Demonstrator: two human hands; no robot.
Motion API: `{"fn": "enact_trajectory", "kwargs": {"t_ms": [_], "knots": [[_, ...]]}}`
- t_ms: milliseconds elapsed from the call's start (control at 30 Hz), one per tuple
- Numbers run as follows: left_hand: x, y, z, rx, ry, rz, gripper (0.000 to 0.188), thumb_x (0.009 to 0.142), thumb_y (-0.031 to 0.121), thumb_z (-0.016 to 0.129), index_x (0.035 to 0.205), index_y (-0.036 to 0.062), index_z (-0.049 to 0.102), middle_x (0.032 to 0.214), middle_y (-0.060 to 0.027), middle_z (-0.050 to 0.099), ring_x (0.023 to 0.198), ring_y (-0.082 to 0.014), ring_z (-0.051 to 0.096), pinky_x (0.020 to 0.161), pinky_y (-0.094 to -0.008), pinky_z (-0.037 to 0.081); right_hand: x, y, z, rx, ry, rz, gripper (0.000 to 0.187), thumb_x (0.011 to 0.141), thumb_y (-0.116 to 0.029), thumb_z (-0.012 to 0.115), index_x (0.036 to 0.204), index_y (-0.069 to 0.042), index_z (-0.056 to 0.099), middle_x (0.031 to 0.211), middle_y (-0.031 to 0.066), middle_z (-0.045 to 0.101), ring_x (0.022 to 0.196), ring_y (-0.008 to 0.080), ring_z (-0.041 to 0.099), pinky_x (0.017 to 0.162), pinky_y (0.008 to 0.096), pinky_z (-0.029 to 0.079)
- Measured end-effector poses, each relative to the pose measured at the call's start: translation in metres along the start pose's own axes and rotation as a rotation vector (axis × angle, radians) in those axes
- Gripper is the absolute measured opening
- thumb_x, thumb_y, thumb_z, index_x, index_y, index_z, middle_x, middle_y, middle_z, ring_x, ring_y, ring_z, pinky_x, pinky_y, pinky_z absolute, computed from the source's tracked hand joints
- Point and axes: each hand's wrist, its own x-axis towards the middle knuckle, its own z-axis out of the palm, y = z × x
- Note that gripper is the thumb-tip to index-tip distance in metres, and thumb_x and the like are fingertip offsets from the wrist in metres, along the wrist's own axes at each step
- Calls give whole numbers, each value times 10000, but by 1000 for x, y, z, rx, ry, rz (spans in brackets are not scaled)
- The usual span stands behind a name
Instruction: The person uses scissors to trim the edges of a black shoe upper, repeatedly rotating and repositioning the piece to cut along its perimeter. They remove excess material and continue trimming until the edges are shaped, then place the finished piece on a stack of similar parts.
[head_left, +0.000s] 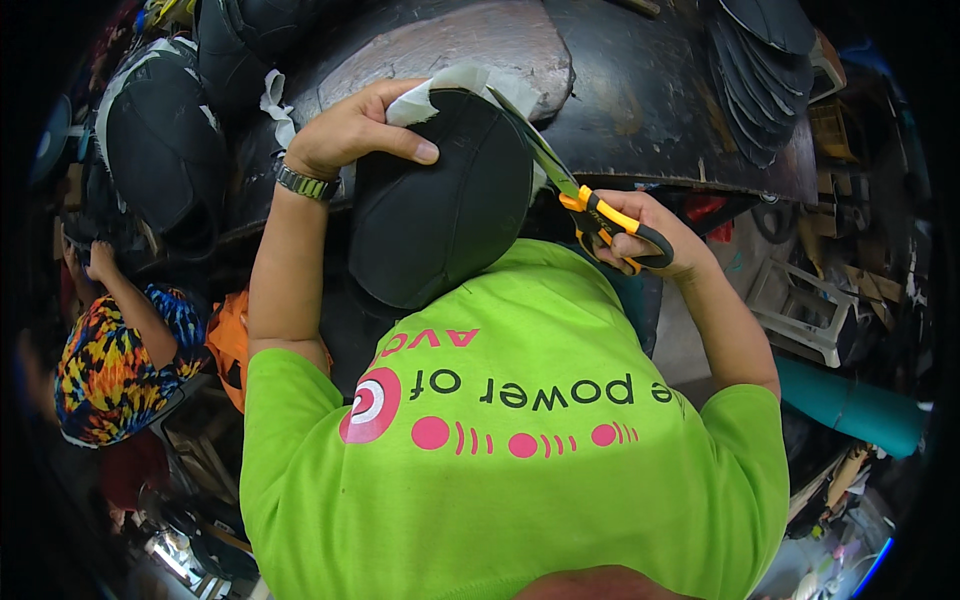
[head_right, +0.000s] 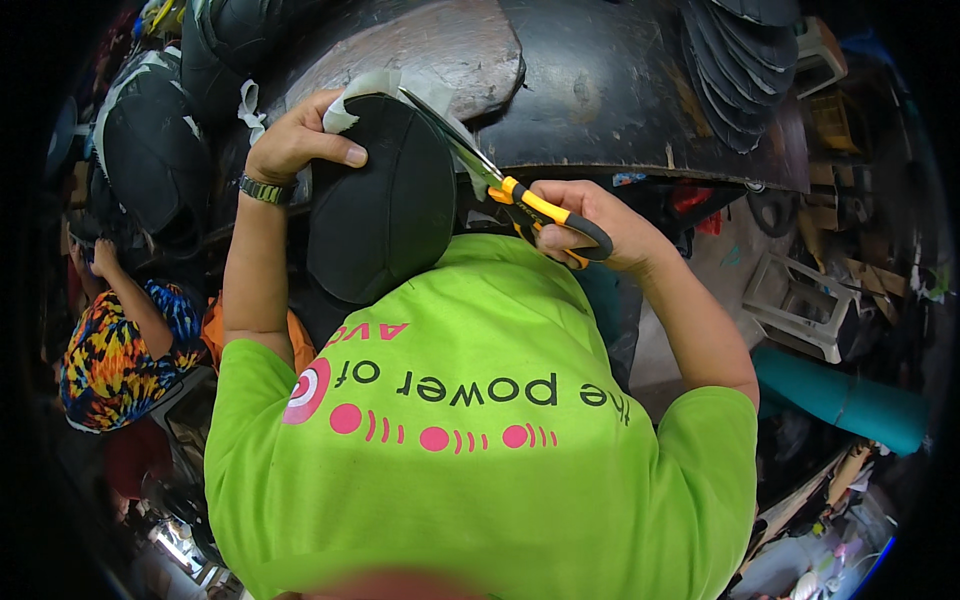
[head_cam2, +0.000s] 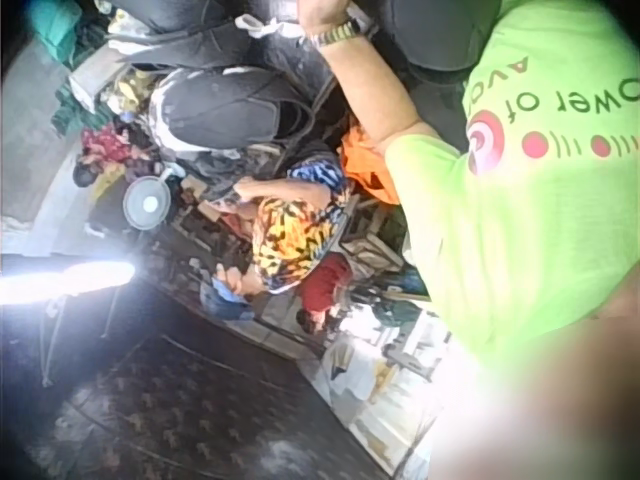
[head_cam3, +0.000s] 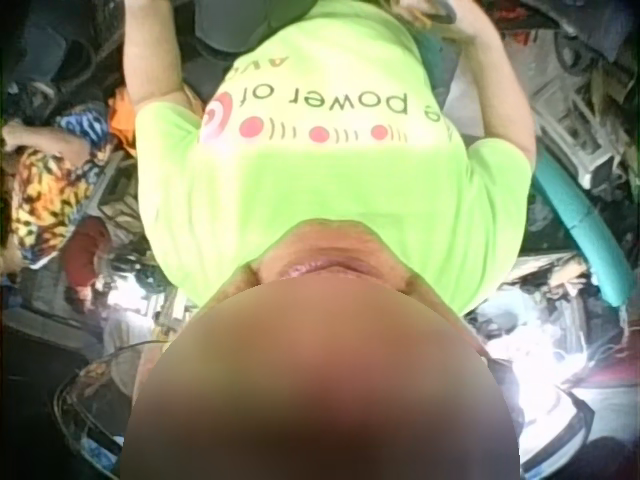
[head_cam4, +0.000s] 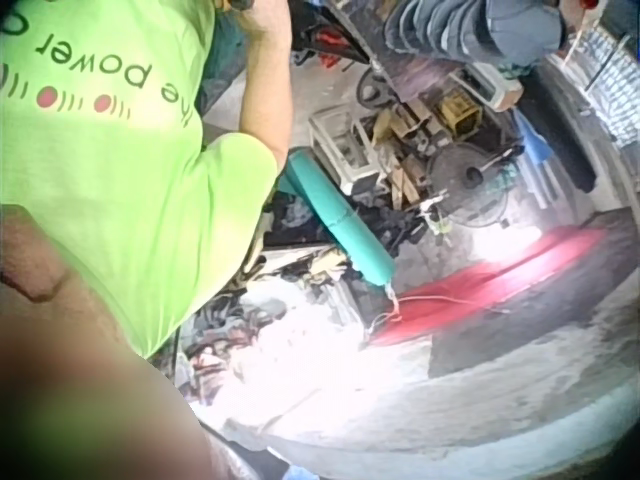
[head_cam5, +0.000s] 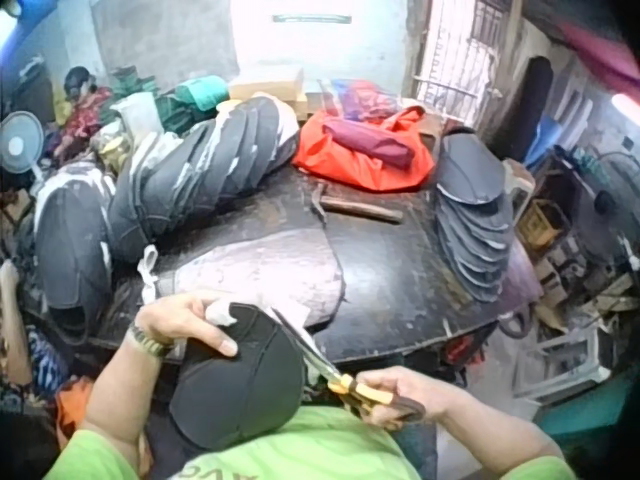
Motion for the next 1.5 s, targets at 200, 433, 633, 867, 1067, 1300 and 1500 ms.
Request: {"fn": "enact_trajectory", "kwargs": {"t_ms": [200,433,633,867,1067,1300,1500], "knots": [[7,2,1,47,-79,37,547,722,32,809,1241,10,642,1088,10,678,1002,-101,583,931,-247,441,-2,-14,-12,-100,-19,-13,422,766,-388,783,968,-75,584,713,-30,540,625,65,523,576,215,431],[17,14,5,70,-184,25,540,735,44,818,1242,-5,637,1066,-3,692,985,-104,595,919,-257,458,-6,-18,-28,-105,-19,32,431,745,-363,829,962,-70,600,696,-25,546,575,68,518,524,214,415],[44,33,13,163,-441,28,500,801,112,822,1239,-17,619,1038,3,684,962,-85,590,872,-244,481,-22,-11,-34,-78,34,1,358,747,-294,825,919,-79,594,673,-18,552,522,56,505,478,196,396],[111,90,-11,409,-639,-190,674,714,131,882,1285,-38,567,1113,-72,688,1005,-127,629,927,-289,514,-29,-5,-10,156,170,-87,464,802,-274,728,1152,3,597,698,8,547,551,64,499,492,195,411],[150,86,-4,1284,-363,-105,829,622,196,916,1336,16,533,1195,-135,663,1103,-281,647,936,-375,514,17,39,24,605,279,-42,402,909,-411,725,914,-43,563,710,51,587,524,87,521,507,196,429],[58,39,69,1553,221,337,766,684,258,868,1344,85,521,1288,-122,579,1214,-307,559,1040,-433,421,20,43,16,641,277,-47,354,913,-393,723,907,-70,577,692,35,568,546,79,534,486,191,432],[31,-13,105,1475,302,187,891,738,270,834,1494,110,391,1535,-136,394,1435,-292,356,1183,-436,263,19,37,8,608,230,-11,357,906,-398,727,938,-67,597,718,38,584,587,94,568,496,205,443]]}}
